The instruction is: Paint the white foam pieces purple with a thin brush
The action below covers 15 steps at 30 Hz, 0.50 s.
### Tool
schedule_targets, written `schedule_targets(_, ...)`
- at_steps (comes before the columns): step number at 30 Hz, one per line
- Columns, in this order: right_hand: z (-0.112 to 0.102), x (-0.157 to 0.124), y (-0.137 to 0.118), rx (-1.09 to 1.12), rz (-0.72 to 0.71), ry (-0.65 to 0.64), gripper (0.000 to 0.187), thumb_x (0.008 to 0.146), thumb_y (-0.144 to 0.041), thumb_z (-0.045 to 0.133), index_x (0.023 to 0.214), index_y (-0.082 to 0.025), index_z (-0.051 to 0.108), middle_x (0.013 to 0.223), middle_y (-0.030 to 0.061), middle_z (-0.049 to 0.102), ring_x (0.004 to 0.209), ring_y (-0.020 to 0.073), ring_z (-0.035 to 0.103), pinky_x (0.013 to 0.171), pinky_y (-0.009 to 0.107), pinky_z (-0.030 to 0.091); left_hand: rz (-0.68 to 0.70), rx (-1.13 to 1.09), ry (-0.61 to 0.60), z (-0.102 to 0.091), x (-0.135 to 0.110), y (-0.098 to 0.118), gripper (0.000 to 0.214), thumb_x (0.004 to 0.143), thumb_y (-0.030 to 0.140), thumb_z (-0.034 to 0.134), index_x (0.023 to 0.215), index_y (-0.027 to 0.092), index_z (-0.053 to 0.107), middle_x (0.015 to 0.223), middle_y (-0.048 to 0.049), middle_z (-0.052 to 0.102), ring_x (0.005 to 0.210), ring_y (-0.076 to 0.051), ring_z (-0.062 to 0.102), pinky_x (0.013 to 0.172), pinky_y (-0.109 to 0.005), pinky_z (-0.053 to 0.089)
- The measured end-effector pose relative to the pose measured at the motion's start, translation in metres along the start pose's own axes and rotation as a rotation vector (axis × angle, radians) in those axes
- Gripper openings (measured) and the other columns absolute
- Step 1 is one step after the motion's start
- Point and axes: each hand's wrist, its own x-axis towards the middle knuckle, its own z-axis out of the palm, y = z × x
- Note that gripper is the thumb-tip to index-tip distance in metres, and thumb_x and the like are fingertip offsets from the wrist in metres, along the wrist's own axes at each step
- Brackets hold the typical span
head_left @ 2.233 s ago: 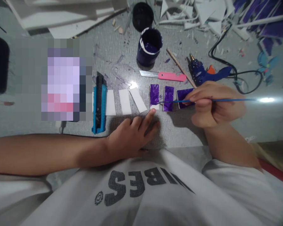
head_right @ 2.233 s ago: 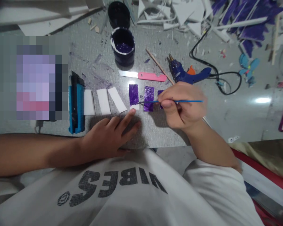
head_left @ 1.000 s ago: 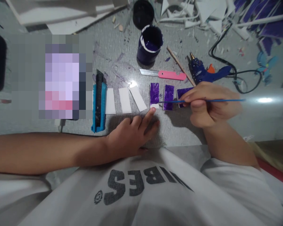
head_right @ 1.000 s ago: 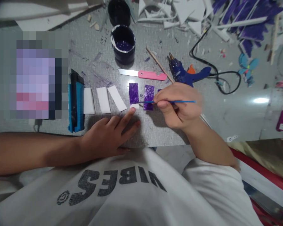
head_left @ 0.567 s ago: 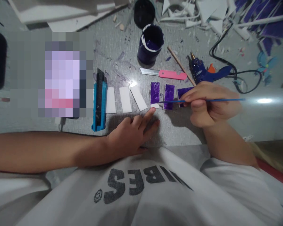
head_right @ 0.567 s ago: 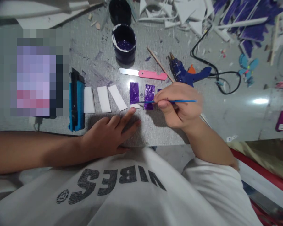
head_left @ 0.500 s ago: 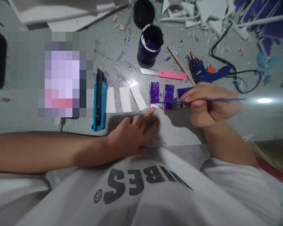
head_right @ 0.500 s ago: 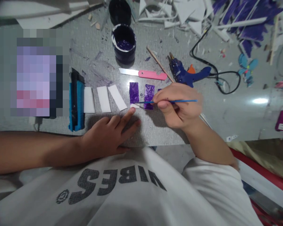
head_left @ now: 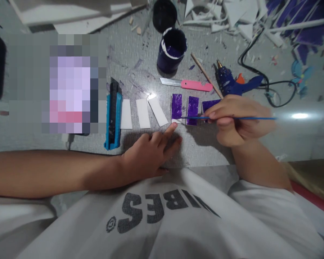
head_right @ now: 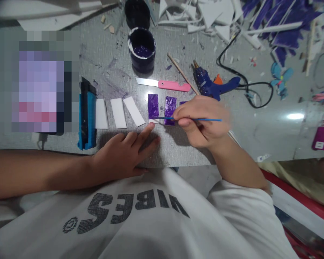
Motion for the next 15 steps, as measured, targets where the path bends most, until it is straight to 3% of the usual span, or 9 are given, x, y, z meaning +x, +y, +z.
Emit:
schedule_targets(3,0.0,0.007,-0.003,-0.08,-0.185,0.023,0.018,0.119,-0.04,0.079,0.107,-0.028,0.084,0.083,-0.004,0.084,0.069,0.0165,0.083,0.059,0.032,0.057,0.001,0.011,-0.01,-0.002,0.0,0.0,0.112,0.111,0.069,0.088,0.202,0.03,0.035,0.21,-0.0238,0.019,0.134,-0.041,0.078,0.088,-0.044,0.06)
schedule_targets(7,-0.001,0.016,-0.001,-0.148,-0.247,0.095,0.022,0.121,-0.036,0.075,0.101,-0.028,0.081,0.076,-0.0051,0.081,0.06,0.0157,0.078,0.053,0.033,0.055,0.019,0.044,-0.055,-0.005,0.0,0.0,0.113,0.113,0.071,0.085,0.203,0.03,0.031,0.21,-0.0255,0.016,0.133,-0.041,0.079,0.085,-0.043,0.06)
schedule_targets(12,0.003,0.015,0.002,-0.044,-0.261,0.182,0.018,0.119,-0.028,0.077,0.102,-0.025,0.082,0.077,-0.0039,0.082,0.06,0.015,0.079,0.054,0.029,0.056,0.012,0.03,-0.03,-0.003,0.0,0.0,0.113,0.112,0.071,0.086,0.203,0.029,0.033,0.21,-0.0245,0.017,0.133,-0.04,0.078,0.085,-0.043,0.059)
schedule_targets(15,0.006,0.011,-0.003,-0.009,-0.227,0.144,0.012,0.119,-0.032,0.079,0.111,-0.025,0.085,0.083,-0.004,0.085,0.065,0.0162,0.083,0.057,0.03,0.059,0.011,0.026,-0.01,-0.001,0.001,0.0,0.113,0.111,0.071,0.087,0.202,0.029,0.035,0.21,-0.0245,0.018,0.132,-0.04,0.078,0.085,-0.043,0.059)
